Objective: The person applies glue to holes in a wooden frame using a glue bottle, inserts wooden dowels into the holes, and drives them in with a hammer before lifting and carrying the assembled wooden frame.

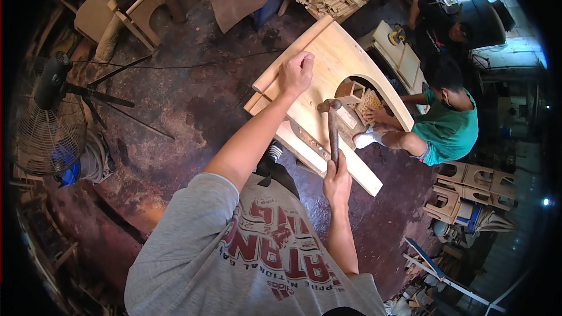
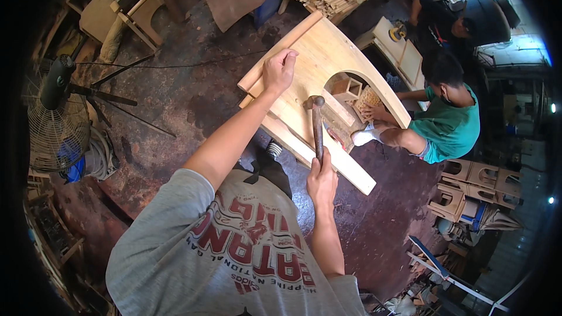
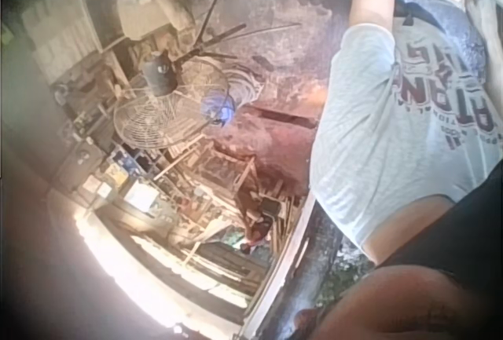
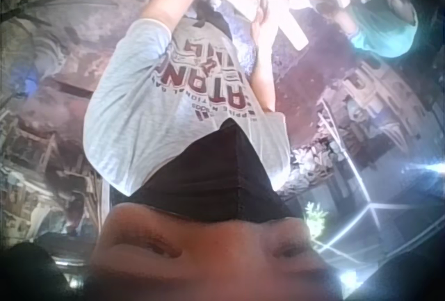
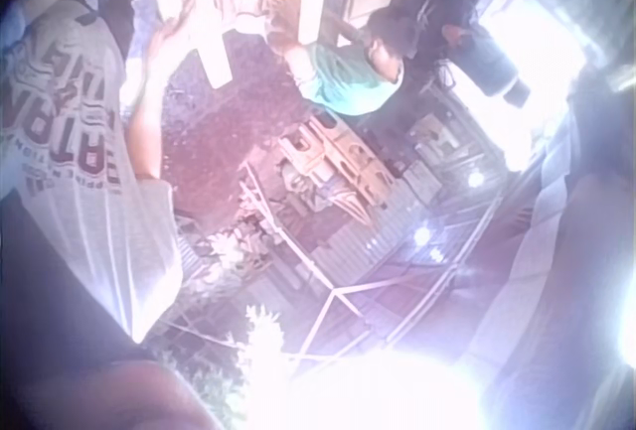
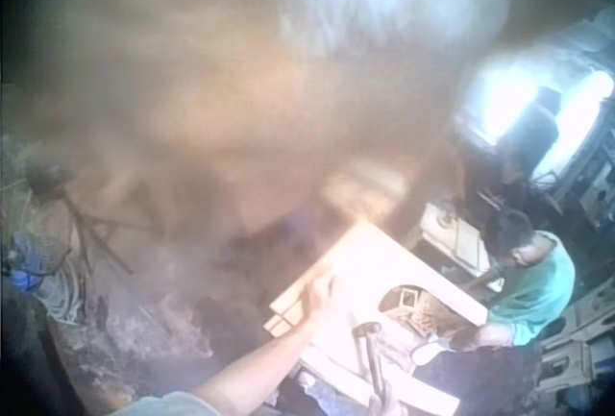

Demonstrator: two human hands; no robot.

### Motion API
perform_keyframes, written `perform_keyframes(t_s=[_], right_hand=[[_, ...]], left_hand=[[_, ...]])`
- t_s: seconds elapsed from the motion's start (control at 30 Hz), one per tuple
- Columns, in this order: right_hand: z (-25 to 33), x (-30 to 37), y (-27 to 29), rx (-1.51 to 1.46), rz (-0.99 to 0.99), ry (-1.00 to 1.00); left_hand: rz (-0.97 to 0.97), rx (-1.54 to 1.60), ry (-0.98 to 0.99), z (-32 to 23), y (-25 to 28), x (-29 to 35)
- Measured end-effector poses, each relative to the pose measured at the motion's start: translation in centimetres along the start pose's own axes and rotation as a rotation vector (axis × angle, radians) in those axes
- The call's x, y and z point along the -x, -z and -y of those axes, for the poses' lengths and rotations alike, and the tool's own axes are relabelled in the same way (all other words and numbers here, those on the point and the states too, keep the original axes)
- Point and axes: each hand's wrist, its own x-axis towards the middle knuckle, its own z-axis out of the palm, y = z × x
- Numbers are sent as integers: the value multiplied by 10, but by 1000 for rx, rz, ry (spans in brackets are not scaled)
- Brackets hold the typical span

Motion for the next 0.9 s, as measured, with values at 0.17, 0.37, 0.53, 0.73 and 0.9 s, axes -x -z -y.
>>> perform_keyframes(t_s=[0.17, 0.37, 0.53, 0.73, 0.9], right_hand=[[19, 2, 18, -93, -27, 10], [22, 5, 10, -400, -358, 332], [15, -2, -5, 11, 29, 128], [46, 2, 26, -196, -169, 150], [52, 5, 39, -666, -488, 533]], left_hand=[[46, -19, 105, -4, 10, 2], [-4, 1, 44, 0, 8, 1], [-22, 43, 33, -4, 6, 6], [-34, 38, 51, -4, 10, 4], [-54, 42, 14, -2, 12, 2]])
